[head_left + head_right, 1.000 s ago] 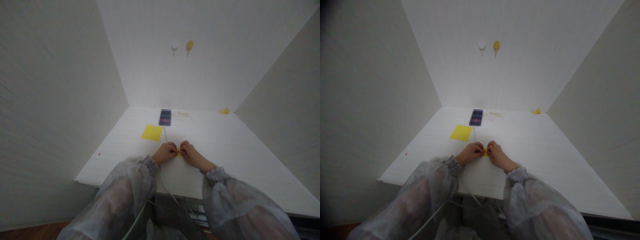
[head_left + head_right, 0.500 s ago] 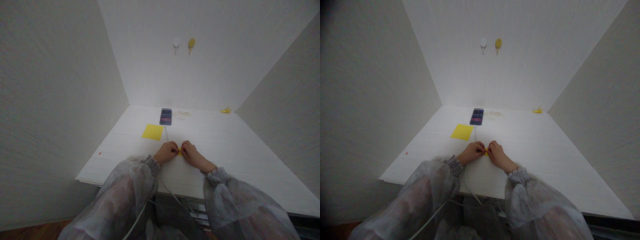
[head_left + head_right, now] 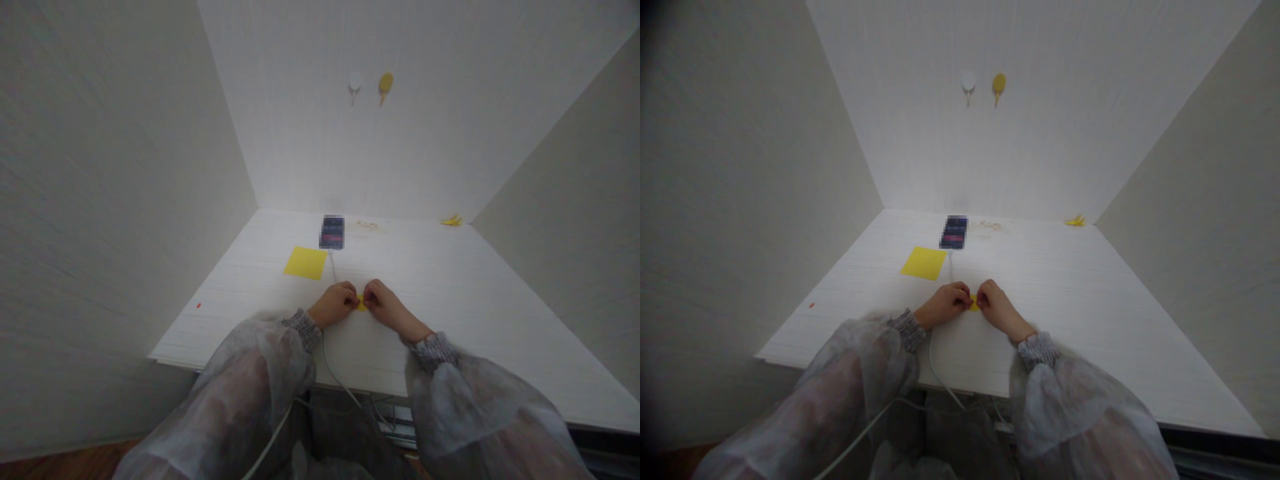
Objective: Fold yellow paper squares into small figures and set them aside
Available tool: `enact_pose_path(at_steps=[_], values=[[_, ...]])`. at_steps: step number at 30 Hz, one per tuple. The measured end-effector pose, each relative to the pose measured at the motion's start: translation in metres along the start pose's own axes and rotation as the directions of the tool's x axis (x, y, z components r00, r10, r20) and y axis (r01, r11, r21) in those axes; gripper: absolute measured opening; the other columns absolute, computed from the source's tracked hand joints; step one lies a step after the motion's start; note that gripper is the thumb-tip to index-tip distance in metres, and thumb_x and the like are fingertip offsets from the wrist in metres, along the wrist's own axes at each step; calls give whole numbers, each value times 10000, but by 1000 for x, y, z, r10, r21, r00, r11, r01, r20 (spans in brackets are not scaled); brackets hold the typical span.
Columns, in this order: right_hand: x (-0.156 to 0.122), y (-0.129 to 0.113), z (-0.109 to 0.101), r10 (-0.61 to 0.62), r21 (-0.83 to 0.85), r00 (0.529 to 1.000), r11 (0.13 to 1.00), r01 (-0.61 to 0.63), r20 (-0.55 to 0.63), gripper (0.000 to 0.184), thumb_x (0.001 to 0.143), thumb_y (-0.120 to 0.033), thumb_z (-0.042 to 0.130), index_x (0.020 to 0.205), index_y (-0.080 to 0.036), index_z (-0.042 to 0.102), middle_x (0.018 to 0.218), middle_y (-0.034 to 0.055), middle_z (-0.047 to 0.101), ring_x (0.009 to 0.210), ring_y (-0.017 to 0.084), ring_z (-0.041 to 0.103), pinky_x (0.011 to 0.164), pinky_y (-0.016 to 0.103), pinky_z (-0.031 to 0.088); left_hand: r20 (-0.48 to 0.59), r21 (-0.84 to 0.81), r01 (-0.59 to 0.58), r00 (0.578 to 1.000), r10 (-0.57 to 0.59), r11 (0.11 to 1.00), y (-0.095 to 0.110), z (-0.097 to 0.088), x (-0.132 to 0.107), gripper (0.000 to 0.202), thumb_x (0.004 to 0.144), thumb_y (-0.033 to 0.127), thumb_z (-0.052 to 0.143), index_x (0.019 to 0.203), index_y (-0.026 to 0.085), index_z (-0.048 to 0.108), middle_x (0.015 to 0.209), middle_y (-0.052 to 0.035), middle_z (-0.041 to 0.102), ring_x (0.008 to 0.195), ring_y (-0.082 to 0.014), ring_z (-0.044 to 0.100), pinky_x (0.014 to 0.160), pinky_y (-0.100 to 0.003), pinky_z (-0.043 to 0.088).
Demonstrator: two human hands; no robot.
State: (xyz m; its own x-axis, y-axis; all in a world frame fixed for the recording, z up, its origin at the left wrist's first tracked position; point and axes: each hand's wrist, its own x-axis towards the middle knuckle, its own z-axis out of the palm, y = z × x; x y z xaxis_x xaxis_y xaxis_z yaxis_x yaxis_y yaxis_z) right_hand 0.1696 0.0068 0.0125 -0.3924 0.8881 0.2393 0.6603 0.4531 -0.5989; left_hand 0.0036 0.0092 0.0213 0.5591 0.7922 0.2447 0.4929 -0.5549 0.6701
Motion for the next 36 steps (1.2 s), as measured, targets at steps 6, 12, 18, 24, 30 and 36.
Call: enact_pose_path(at_steps=[6,12,18,24,30,36], values=[[3,-4,1,106,11,994,994,-106,-23,165,588,-17,462,601,-181,459,653,-11,457,592,108,455,540,219,394,17,7,31,999,-31,1000,-4,2,0,130,691,165,512,649,137,632,802,-31,569,682,-96,530,665,-208,422],[10,-7,2,193,-27,981,981,-193,-14,165,563,-5,497,574,-168,516,619,-14,465,551,92,450,518,205,378,90,117,-93,992,83,989,2,0,1,163,723,112,444,673,131,598,846,-50,541,758,-110,502,731,-231,404],[9,-12,-4,200,-28,980,979,-200,17,144,580,-22,515,562,-156,564,655,9,505,578,102,488,540,211,398,172,333,-229,968,180,915,19,-7,-2,170,746,114,401,819,125,554,869,-69,510,807,-143,448,773,-268,374],[1,-6,-10,186,5,982,983,-186,16,156,586,-27,523,606,-165,591,660,-2,540,616,109,524,566,208,422,311,480,-378,917,249,792,24,-11,-9,159,758,171,408,802,107,547,834,-85,500,796,-165,426,786,-291,353],[-4,-3,-12,210,-36,977,977,-211,-30,163,576,-24,538,626,-166,599,665,2,504,601,108,487,567,225,399,323,510,-413,905,277,755,20,-7,-10,201,797,173,359,824,108,548,810,-80,495,779,-163,419,775,-289,345],[-7,-4,-16,212,-58,977,975,-213,-16,150,557,-30,570,604,-171,593,648,-13,476,573,95,449,543,215,372,337,495,-431,896,290,754,24,-7,-12,197,805,182,362,813,116,547,816,-79,493,771,-161,414,756,-286,350]])
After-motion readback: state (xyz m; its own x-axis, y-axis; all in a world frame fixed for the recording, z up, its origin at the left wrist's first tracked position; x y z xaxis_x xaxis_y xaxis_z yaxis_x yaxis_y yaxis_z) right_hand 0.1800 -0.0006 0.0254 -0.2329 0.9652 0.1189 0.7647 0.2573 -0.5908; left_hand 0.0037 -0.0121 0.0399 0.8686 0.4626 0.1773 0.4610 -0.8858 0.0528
